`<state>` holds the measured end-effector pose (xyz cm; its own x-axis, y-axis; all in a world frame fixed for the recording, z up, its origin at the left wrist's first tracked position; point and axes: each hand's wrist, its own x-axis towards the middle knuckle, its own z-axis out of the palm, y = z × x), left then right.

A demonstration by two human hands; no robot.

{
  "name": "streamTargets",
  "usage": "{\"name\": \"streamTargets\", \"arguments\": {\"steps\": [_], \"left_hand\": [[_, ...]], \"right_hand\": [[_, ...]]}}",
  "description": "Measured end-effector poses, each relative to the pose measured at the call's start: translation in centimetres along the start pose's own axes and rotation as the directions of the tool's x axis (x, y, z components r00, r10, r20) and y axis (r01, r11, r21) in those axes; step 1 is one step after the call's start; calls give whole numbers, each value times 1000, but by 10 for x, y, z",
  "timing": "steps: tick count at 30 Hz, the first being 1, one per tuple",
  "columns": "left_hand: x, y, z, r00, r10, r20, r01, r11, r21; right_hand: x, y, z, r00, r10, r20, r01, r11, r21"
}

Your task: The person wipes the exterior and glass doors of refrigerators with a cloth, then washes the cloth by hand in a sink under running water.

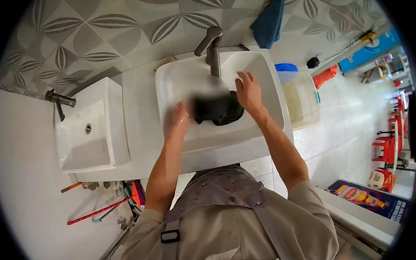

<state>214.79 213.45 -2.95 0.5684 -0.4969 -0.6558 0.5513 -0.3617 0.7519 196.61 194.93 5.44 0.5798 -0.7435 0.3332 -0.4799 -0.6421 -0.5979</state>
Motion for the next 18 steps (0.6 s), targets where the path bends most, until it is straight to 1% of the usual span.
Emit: {"name": "streamTargets", "arguments": {"steps": [1,2,3,4,5,6,7,8,9,10,11,12,13,14,15,16,17,18], "left_hand": [[3,4,1,999,-23,39,27,995,-92],[8,9,4,996,-40,82,54,983,-178],[14,14,11,996,-34,85,49,984,-170],[21,17,19,993,-88,78,95,991,-93],[27,19,24,988,-140,64,142,990,-21],[31,21,24,988,-141,61,142,990,-20],[32,21,23,964,-191,184,176,980,93],[32,21,23,920,-249,302,191,959,207],[30,21,23,919,-249,305,190,959,209],[19,26,21,923,-131,362,80,985,154],[7,34,19,912,-15,410,-26,995,95],[-3,46,14,911,-17,412,-25,995,96],[-15,60,7,914,63,402,-93,994,57],[-24,71,0,910,143,389,-163,987,18],[-30,80,-6,909,143,391,-163,986,19],[-35,86,-14,877,185,444,-259,959,112],[-38,88,-18,839,220,498,-357,913,197],[-39,82,-17,840,223,495,-357,913,195]], "right_hand": [[-9,27,23,979,168,114,-152,979,-132],[-16,46,41,919,342,197,-283,919,-275],[-21,51,52,919,345,190,-289,919,-270],[-27,43,59,876,417,243,-394,908,-139],[-29,37,64,826,472,308,-493,870,-13],[-28,34,68,825,472,311,-493,870,-12],[-27,20,60,723,464,512,-599,790,131],[-25,13,54,608,397,688,-706,667,238],[-26,25,64,664,339,666,-645,711,281],[-20,24,51,667,340,663,-643,712,281],[-13,15,29,733,299,611,-560,775,293],[-6,9,7,792,251,557,-472,830,298],[0,8,-9,813,209,544,-446,823,350],[4,12,-20,888,132,441,-323,862,392],[7,16,-33,884,127,451,-304,887,347],[9,14,-46,878,122,462,-286,910,302],[7,17,-47,878,121,463,-284,910,302],[2,22,-45,870,87,486,-214,954,211]]}}
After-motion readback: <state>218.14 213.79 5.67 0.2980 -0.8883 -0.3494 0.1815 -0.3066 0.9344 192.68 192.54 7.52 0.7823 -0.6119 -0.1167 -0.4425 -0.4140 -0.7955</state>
